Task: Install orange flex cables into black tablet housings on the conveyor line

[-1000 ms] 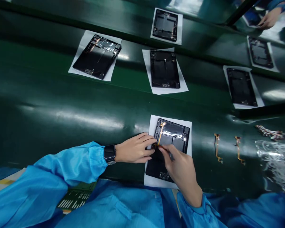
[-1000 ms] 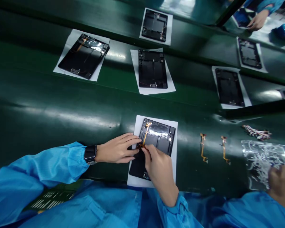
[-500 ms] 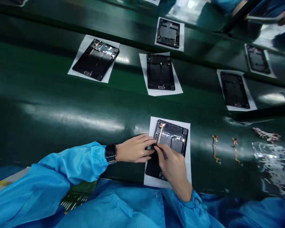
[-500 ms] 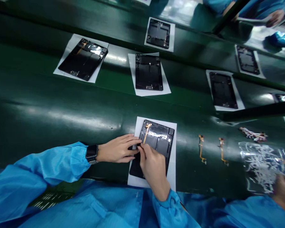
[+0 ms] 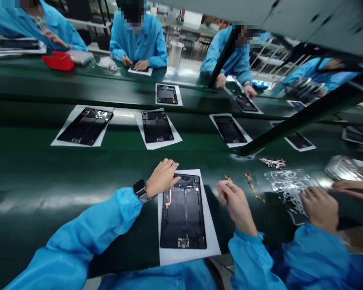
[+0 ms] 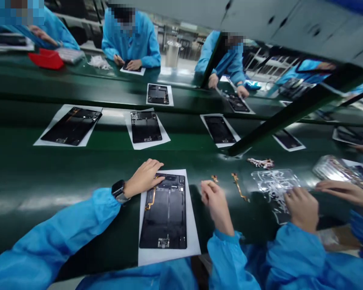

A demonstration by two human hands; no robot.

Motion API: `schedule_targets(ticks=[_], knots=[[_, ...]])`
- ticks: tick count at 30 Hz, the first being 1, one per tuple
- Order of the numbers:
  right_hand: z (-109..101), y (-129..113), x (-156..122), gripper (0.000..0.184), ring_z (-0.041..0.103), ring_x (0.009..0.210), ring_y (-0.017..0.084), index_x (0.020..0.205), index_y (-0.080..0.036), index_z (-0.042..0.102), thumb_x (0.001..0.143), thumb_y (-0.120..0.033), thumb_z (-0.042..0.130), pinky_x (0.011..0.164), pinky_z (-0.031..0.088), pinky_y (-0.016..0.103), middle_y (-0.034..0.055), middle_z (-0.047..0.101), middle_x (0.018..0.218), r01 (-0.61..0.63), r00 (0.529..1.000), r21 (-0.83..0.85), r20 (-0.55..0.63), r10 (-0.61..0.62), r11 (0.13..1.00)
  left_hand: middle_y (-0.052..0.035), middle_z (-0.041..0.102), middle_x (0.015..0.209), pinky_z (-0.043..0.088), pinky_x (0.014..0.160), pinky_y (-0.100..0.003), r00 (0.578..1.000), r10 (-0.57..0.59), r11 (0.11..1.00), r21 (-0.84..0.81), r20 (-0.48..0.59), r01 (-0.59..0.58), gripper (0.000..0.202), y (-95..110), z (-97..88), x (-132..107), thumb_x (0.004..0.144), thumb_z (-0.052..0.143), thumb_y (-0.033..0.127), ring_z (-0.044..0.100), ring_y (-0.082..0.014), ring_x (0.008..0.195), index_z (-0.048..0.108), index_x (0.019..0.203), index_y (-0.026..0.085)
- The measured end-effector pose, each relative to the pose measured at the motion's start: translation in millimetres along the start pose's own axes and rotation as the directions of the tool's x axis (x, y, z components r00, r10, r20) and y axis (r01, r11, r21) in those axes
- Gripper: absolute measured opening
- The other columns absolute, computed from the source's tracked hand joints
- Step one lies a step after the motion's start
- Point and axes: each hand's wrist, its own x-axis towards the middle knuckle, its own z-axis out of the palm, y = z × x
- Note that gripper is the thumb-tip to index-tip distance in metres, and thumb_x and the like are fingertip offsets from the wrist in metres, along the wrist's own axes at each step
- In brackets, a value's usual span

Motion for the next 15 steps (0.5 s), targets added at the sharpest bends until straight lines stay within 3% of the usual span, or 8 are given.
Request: schedule_targets(ticks=[3,6,8,12,15], knots=[[-39,15,38,0.036,0.046,0.054,0.015,0.083,-0.02,0.062,0.069,-0.053,0.065,0.051,0.034,0.028,-0.0016,0.054,0.06,0.053,0.992,-0.15,-0.109,-0.069,0.987,-0.0121,0.063,0.107,0.043,0.091,-0.039,0.987,-0.088,0.996,0.042,0.133,0.083,0.032,-1,6.7,32,0.084,0.068,0.027,0.056,-0.0281,0.104,0.059,0.111,0.012],[-61,28,71,0.029,0.047,0.053,0.017,0.077,-0.021,0.065,0.061,-0.045,0.067,0.053,0.032,0.029,-0.0027,0.053,0.053,0.078,0.99,-0.243,-0.096,-0.104,0.967,-0.0055,0.066,0.089,0.045,0.08,-0.03,0.977,-0.108,0.994,0.05,0.185,0.1,0.009,-6,10.8,43,0.083,0.068,0.024,0.06,-0.022,0.09,0.064,0.088,0.017],[-64,35,84,0.024,0.046,0.05,0.017,0.071,-0.022,0.065,0.061,-0.044,0.065,0.053,0.031,0.029,-0.0037,0.05,0.048,0.102,0.991,-0.27,-0.057,-0.122,0.957,-0.0031,0.066,0.085,0.044,0.076,-0.026,0.97,-0.119,0.992,0.054,0.211,0.11,0.008,-7,10.5,41,0.084,0.067,0.024,0.06,-0.0196,0.089,0.064,0.079,0.018],[-62,42,87,0.021,0.049,0.049,0.017,0.063,-0.023,0.061,0.063,-0.044,0.061,0.052,0.033,0.03,-0.0023,0.052,0.048,0.15,0.987,-0.26,-0.012,-0.159,0.954,-0.0007,0.069,0.085,0.043,0.071,-0.023,0.962,-0.151,0.988,0.07,0.229,0.139,0.009,-8,5.2,41,0.084,0.066,0.026,0.062,-0.0172,0.088,0.065,0.077,0.02],[-63,45,85,0.024,0.057,0.057,0.021,0.065,-0.023,0.061,0.067,-0.047,0.06,0.057,0.041,0.032,0.0024,0.063,0.06,0.184,0.982,-0.212,-0.005,-0.189,0.96,0.0004,0.069,0.083,0.045,0.07,-0.022,0.959,-0.194,0.979,0.099,0.206,0.177,0.009,-14,-3.8,70,0.086,0.066,0.028,0.064,-0.0153,0.081,0.066,0.081,0.021]])
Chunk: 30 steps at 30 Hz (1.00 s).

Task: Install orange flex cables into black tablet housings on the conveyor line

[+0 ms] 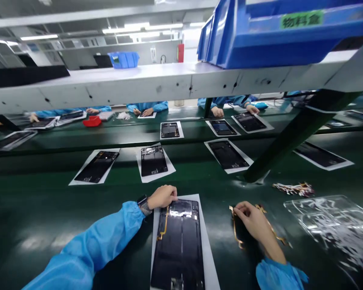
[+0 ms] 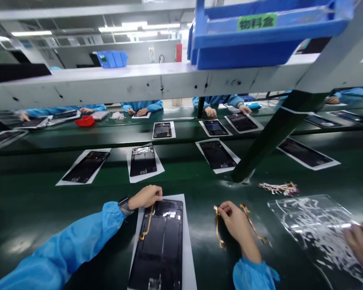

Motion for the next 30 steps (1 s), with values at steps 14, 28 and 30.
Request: schedule_targets(ticks=[14,28,30], knots=[[-2,12,3,0.033,0.066,0.068,0.024,0.075,-0.021,0.071,0.069,-0.054,0.067,0.064,0.05,0.031,0.0058,0.071,0.069,-0.068,0.984,0.359,0.178,0.003,0.931,-0.0096,0.058,0.121,0.053,0.088,-0.042,0.957,-0.065,0.971,0.205,-0.282,0.126,0.034,-17,-122.6,221,0.095,0.058,0.035,0.061,-0.0217,0.104,0.056,0.122,0.015],[-5,-5,2,0.043,0.07,0.074,0.029,0.079,-0.022,0.074,0.059,-0.059,0.075,0.067,0.057,0.034,0.0103,0.074,0.074,-0.082,0.984,0.355,0.178,0.018,0.931,-0.0092,0.06,0.116,0.049,0.094,-0.045,0.994,-0.106,0.847,0.524,-0.011,0.096,0.03,-88,-63.0,27,0.092,0.061,0.037,0.058,-0.0231,0.108,0.061,0.111,0.013],[-4,-6,1,0.041,0.071,0.074,0.03,0.076,-0.023,0.076,0.055,-0.059,0.077,0.066,0.057,0.035,0.0105,0.074,0.074,-0.08,0.985,0.337,0.171,0.023,0.938,-0.0092,0.06,0.116,0.051,0.091,-0.043,0.993,-0.116,0.838,0.536,-0.017,0.107,0.031,-88,-54.7,23,0.094,0.059,0.035,0.06,-0.0219,0.105,0.059,0.115,0.013]])
